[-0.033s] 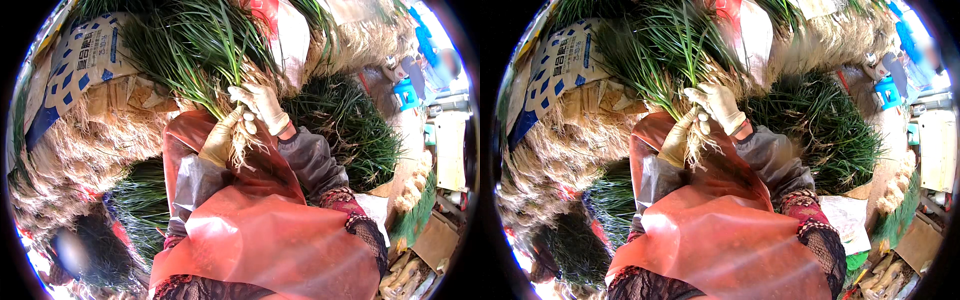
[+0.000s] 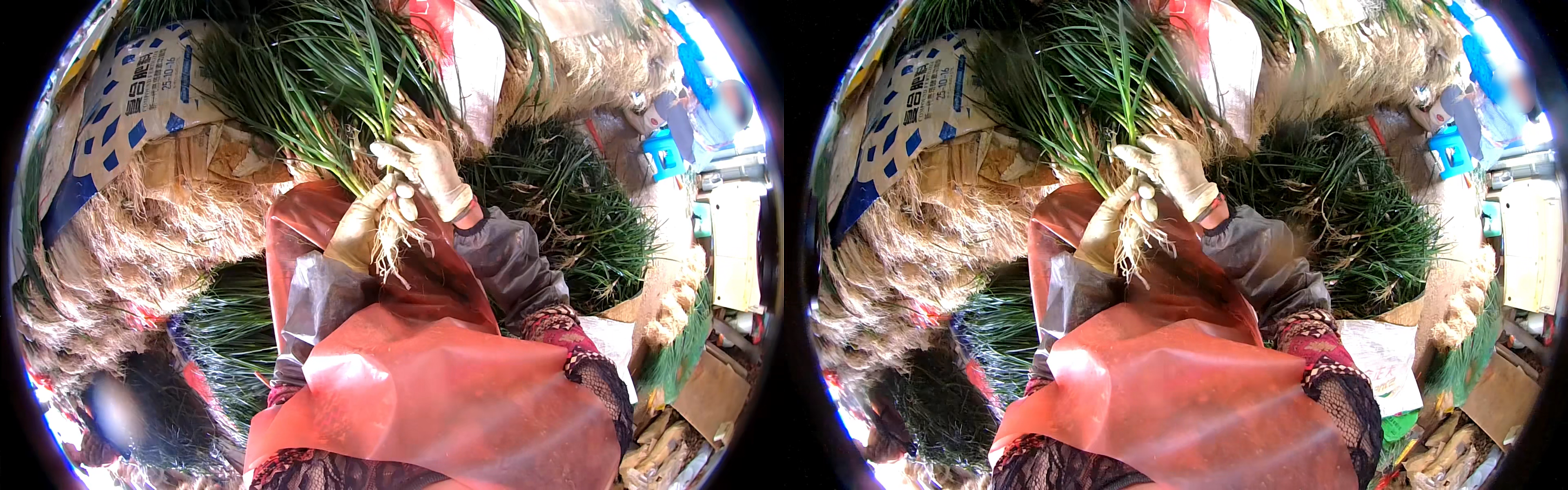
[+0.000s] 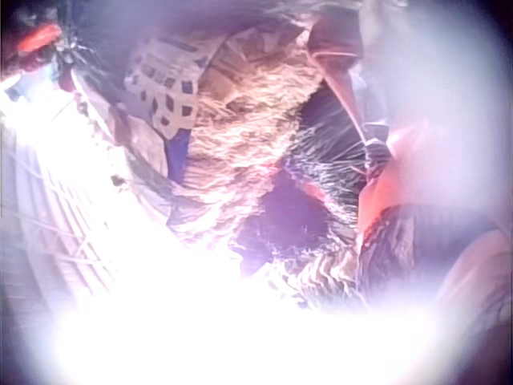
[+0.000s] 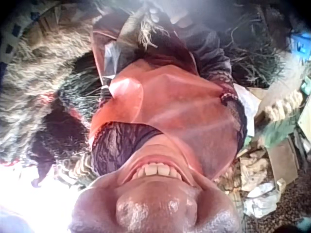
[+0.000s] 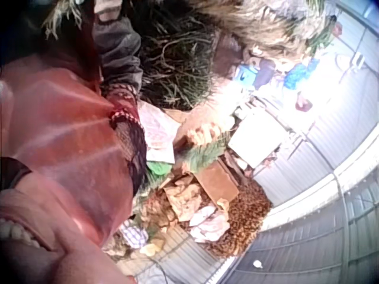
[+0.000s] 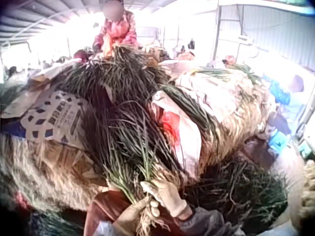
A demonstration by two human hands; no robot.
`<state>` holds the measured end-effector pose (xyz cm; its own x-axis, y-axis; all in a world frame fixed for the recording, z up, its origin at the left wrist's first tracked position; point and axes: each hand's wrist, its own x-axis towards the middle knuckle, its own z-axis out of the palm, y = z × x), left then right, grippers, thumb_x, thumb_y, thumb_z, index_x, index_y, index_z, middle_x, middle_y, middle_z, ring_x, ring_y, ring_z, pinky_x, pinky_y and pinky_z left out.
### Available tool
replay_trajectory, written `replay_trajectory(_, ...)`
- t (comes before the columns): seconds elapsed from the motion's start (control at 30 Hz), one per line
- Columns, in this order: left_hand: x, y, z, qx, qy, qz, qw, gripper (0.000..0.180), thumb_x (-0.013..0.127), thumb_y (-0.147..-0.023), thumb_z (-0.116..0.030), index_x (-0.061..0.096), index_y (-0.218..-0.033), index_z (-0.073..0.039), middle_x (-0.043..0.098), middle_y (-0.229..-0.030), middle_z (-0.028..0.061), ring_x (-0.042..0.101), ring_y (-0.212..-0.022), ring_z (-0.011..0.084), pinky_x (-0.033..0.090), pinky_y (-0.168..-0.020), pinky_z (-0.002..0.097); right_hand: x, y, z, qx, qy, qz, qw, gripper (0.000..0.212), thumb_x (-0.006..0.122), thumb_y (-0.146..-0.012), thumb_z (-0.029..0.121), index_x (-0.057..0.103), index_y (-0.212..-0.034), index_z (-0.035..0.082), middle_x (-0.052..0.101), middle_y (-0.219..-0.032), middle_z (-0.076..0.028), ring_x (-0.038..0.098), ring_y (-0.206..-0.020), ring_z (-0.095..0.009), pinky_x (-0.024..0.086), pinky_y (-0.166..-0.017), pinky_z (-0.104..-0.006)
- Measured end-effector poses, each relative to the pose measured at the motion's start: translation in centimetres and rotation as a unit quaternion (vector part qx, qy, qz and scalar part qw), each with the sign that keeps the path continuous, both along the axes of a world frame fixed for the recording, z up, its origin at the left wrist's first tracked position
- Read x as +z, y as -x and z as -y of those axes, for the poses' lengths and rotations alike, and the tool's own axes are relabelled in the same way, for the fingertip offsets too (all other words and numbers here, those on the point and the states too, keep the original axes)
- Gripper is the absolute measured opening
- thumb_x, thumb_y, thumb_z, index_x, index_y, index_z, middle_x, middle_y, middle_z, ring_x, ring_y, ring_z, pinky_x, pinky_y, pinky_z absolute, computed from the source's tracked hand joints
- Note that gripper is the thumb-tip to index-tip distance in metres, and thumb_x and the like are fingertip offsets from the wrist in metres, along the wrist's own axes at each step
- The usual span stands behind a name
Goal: The person cleans a bundle of leeks by hand while wearing gloves, pulling off outer layers and roots before placing the cleaned bundle onto a large pile.
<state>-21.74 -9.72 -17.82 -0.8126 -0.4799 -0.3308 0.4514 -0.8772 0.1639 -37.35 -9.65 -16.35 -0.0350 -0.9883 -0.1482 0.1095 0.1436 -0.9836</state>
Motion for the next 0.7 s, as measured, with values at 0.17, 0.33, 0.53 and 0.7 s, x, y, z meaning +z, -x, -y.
replay_trajectory(0.17,0.3,-0.9,-0.9,-0.038,-0.068,-0.137,0.988,0.022,0.056,-0.093,-0.024,0.057,-0.106,-0.006,0.062,-0.091,0.0068,0.061,-0.079,0.0198,0.053,-0.067,0.0309,0.5,1.0,-0.4,0.175,0.012,0.158,0.972,0.037,0.058,-0.092,0.024,0.056,-0.121,0.001,0.065,-0.093,-0.007,0.06,-0.076,-0.01,0.048,-0.07,-0.0217)
replay_trajectory(0.33,-1.2,-2.0,-1.5,-0.053,-0.011,-0.127,0.99,0.025,0.051,-0.096,-0.028,0.057,-0.101,-0.004,0.065,-0.086,0.0089,0.064,-0.076,0.0196,0.054,-0.067,0.0309,1.1,0.2,-1.5,0.078,0.063,-0.138,0.985,0.022,0.066,-0.087,0.024,0.065,-0.078,0.004,0.065,-0.073,-0.006,0.061,-0.062,-0.013,0.048,-0.058,-0.026)
replay_trajectory(0.53,5.0,-4.5,-2.6,-0.065,0.364,0.004,0.929,0.044,0.062,-0.085,-0.037,0.058,-0.1,0.004,0.067,-0.088,0.0175,0.065,-0.075,0.0234,0.053,-0.065,0.0319,-1.8,5.7,1.4,-0.185,0.181,-0.568,0.781,0.02,0.061,-0.088,0.026,0.068,-0.092,0.008,0.065,-0.074,-0.009,0.062,-0.061,-0.023,0.049,-0.055,-0.0318)
replay_trajectory(0.7,4.6,-3.2,0.7,-0.003,0.204,0.13,0.97,0.034,0.054,-0.092,-0.034,0.056,-0.076,-0.003,0.064,-0.084,0.0205,0.065,-0.076,0.0292,0.054,-0.068,0.0369,-3.9,9.8,8.2,-0.192,0.044,-0.598,0.777,0.029,0.067,-0.08,0.031,0.064,-0.095,0.006,0.066,-0.086,-0.017,0.064,-0.079,-0.034,0.05,-0.07,-0.043)
